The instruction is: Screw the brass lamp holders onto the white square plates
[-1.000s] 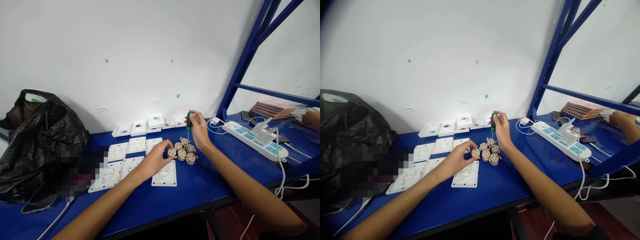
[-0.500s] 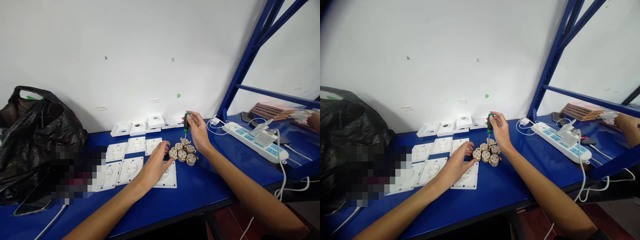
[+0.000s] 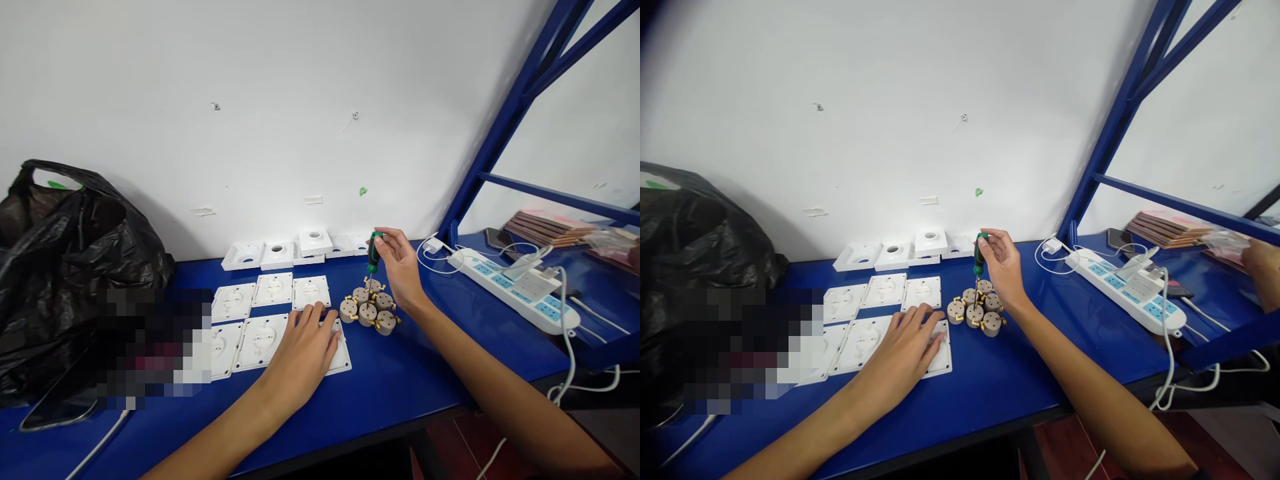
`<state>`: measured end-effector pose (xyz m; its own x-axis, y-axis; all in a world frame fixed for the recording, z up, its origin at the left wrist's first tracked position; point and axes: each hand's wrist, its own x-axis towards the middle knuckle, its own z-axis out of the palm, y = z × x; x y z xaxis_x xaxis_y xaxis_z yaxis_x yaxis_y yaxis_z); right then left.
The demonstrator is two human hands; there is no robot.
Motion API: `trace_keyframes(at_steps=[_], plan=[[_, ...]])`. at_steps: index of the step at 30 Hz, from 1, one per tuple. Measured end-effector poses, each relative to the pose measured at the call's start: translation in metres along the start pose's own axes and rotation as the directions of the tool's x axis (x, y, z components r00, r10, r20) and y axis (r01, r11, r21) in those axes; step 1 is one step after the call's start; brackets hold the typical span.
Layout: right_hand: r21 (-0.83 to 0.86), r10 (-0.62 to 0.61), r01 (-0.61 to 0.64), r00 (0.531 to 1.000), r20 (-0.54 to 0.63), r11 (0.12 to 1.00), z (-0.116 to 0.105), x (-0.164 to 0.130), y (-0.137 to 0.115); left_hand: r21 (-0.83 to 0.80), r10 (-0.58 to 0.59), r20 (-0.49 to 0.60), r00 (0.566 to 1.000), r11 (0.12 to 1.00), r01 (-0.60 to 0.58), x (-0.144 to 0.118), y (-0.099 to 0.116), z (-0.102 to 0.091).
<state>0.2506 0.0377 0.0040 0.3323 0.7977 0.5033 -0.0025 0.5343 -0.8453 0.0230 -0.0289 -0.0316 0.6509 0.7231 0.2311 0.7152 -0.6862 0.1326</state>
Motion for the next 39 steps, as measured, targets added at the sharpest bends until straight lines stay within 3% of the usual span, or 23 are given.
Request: trace_keyframes(at_steps=[5, 17, 32, 35, 39], plan=[[-0.014, 0.005, -0.005, 1.0, 0.009, 1.0, -0.001, -0.001, 0.0, 0.041, -0.035, -0.017, 0.999, 0.999, 0.036, 0.002, 0.0, 0.001], [-0.024, 0.021, -0.02, 0.999, 0.03, 1.0, -0.001, -0.004, 0.0, 0.036, 0.072, -0.047, 0.996, 0.997, -0.07, 0.017, -0.008, -0.003], [-0.082, 0.003, -0.004, 1.0, -0.011, 0.997, -0.007, -0.001, 0.001, -0.062, 0.034, -0.039, 0.999, 0.997, -0.036, 0.014, -0.011, -0.005], [-0.08, 0.004, -0.005, 1.0, -0.021, 0.997, -0.006, 0.0, 0.004, -0.124, 0.024, -0.058, 0.998, 0.992, -0.031, 0.013, -0.012, -0.005], [-0.081, -0.002, -0.002, 0.999, -0.051, 0.997, -0.008, 0.003, 0.008, -0.325, -0.05, -0.143, 0.988, 0.946, 0.001, 0.013, -0.014, -0.008]])
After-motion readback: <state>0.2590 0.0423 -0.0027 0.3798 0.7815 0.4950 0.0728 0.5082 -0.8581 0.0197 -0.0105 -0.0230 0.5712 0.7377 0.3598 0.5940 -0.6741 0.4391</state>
